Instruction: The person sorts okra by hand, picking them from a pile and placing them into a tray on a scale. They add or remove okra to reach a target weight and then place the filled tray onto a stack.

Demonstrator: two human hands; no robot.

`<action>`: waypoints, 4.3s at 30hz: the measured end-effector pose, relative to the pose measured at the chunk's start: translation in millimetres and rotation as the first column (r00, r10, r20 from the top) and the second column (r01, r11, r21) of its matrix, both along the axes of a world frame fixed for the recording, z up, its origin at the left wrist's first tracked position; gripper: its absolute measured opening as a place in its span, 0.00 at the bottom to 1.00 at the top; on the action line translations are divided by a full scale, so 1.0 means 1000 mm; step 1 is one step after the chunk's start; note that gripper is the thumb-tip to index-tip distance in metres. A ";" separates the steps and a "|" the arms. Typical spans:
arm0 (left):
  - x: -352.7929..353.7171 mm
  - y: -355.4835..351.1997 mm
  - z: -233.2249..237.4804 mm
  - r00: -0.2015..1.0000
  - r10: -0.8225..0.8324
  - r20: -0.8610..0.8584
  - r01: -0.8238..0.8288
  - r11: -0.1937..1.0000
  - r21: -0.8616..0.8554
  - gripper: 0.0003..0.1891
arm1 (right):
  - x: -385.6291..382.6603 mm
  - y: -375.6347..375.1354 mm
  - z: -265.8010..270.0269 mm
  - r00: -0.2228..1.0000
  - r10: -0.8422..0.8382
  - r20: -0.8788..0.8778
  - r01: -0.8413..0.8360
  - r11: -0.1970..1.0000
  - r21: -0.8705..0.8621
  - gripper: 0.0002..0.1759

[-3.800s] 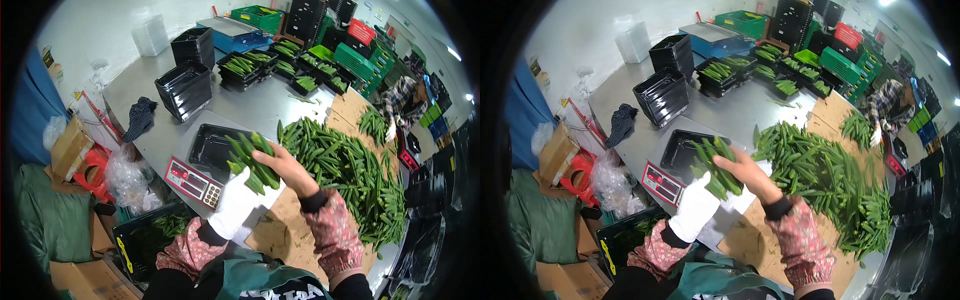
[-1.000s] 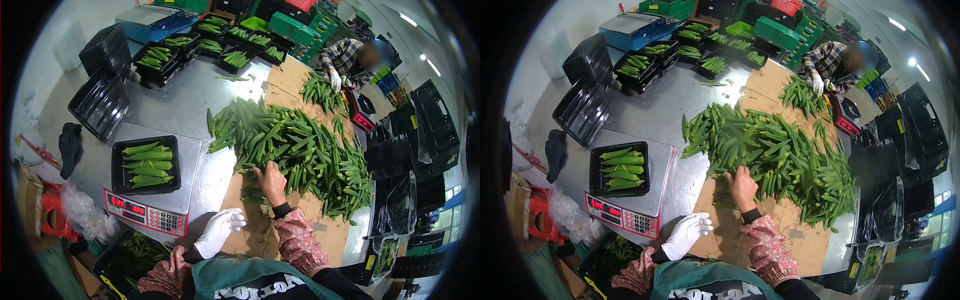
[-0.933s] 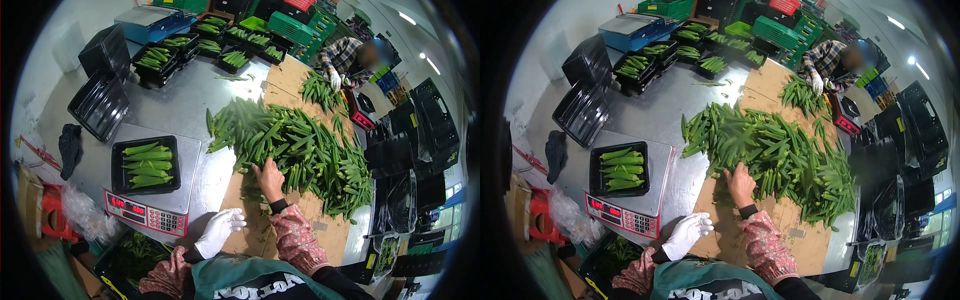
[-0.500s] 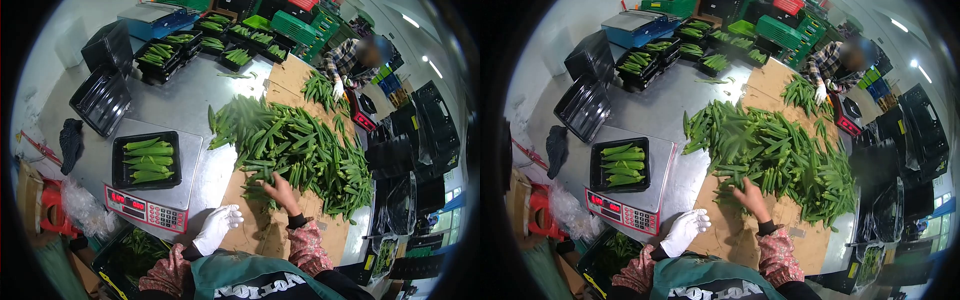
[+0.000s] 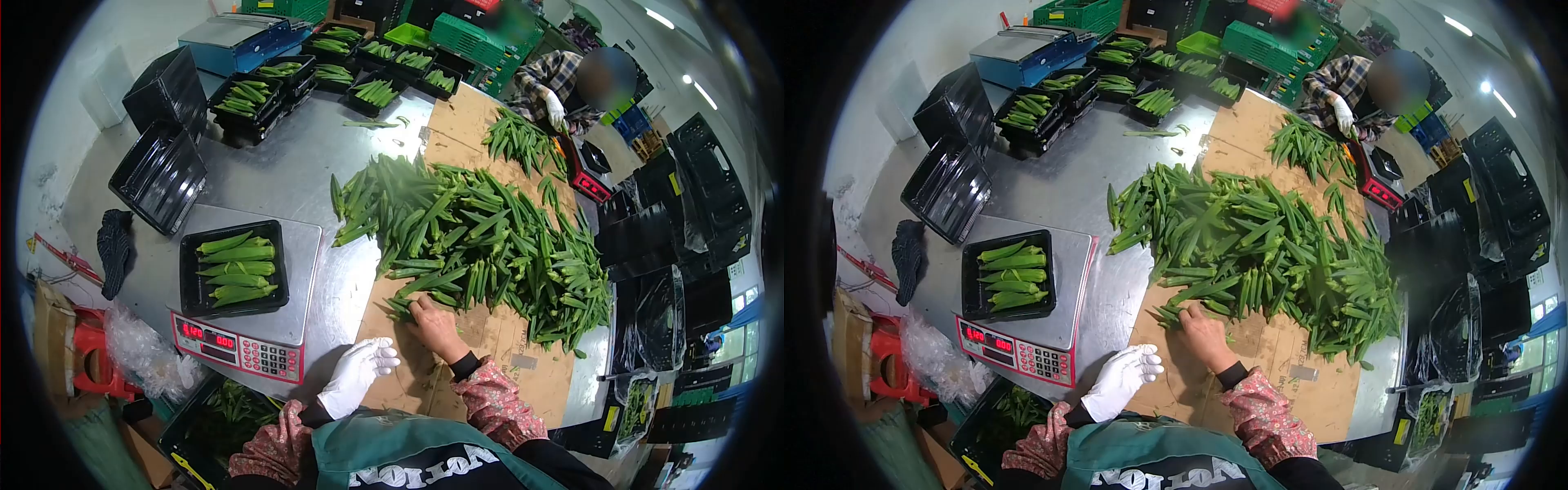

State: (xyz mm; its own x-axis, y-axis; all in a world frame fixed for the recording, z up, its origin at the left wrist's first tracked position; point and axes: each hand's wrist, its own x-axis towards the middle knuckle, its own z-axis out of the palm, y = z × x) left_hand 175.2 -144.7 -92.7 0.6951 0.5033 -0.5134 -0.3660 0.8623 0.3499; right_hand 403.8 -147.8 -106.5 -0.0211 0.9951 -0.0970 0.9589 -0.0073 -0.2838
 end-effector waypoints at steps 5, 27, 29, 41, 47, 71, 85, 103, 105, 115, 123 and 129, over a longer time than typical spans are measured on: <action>-0.001 0.000 0.000 0.999 0.013 -0.032 -0.013 1.000 0.025 0.15 | -0.003 -0.002 0.009 0.891 -0.181 -0.417 0.192 0.981 -0.015 0.22; 0.015 -0.012 0.013 0.989 0.107 -0.104 -0.101 0.993 0.055 0.10 | -0.036 -0.045 0.059 0.534 -0.146 -0.833 0.091 0.989 -0.115 0.23; 0.012 -0.011 0.022 0.995 0.042 -0.091 -0.033 0.995 0.098 0.12 | -0.035 -0.051 0.068 0.351 -0.295 -0.889 0.150 0.954 -0.258 0.22; 0.018 -0.001 0.044 0.987 0.134 0.085 -0.149 0.968 0.203 0.20 | -0.035 -0.112 0.026 -0.659 -0.515 -0.548 -0.066 0.765 -0.640 0.16; 0.011 -0.013 0.047 0.982 0.162 0.095 -0.176 0.970 0.169 0.18 | -0.038 -0.110 0.049 -0.521 -0.487 -0.701 0.003 0.820 -0.572 0.16; -0.044 -0.037 0.047 0.895 0.445 0.034 -0.418 0.808 0.416 0.20 | -0.126 -0.037 0.110 0.196 -0.281 -0.939 0.041 0.960 -0.278 0.13; -0.092 -0.036 0.031 0.877 0.467 0.111 -0.476 0.819 0.319 0.18 | -0.203 0.116 0.136 0.817 0.543 -0.193 -0.428 0.796 0.429 0.18; -0.117 -0.019 0.022 0.838 0.544 0.052 -0.533 0.793 0.296 0.14 | -0.202 0.118 0.154 0.045 -0.313 -0.949 -0.496 0.818 -0.293 0.09; -0.115 -0.019 0.026 0.849 0.521 0.082 -0.521 0.802 0.291 0.14 | -0.198 0.120 0.147 -0.010 -0.340 -0.940 -0.477 0.828 -0.294 0.09; -0.113 -0.016 0.023 0.854 0.513 0.085 -0.515 0.811 0.278 0.14 | -0.193 0.128 0.139 0.013 -0.347 -0.938 -0.432 0.844 -0.318 0.11; -0.102 -0.017 0.028 0.866 0.496 0.063 -0.496 0.835 0.237 0.13 | -0.221 0.163 0.134 0.776 0.479 -0.411 -0.355 0.870 0.343 0.13; -0.104 -0.016 0.043 0.822 0.568 0.030 -0.550 0.781 0.295 0.17 | -0.199 0.099 0.135 0.357 -0.082 -0.930 -0.195 0.968 -0.160 0.17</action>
State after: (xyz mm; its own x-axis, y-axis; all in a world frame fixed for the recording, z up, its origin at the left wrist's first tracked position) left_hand 71.5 -160.7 -49.9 0.2207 0.9209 -0.3215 -0.7250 0.3753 0.5775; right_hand 205.2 -48.9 28.5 -0.2900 0.9415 -0.1715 0.0847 -0.1533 -0.9845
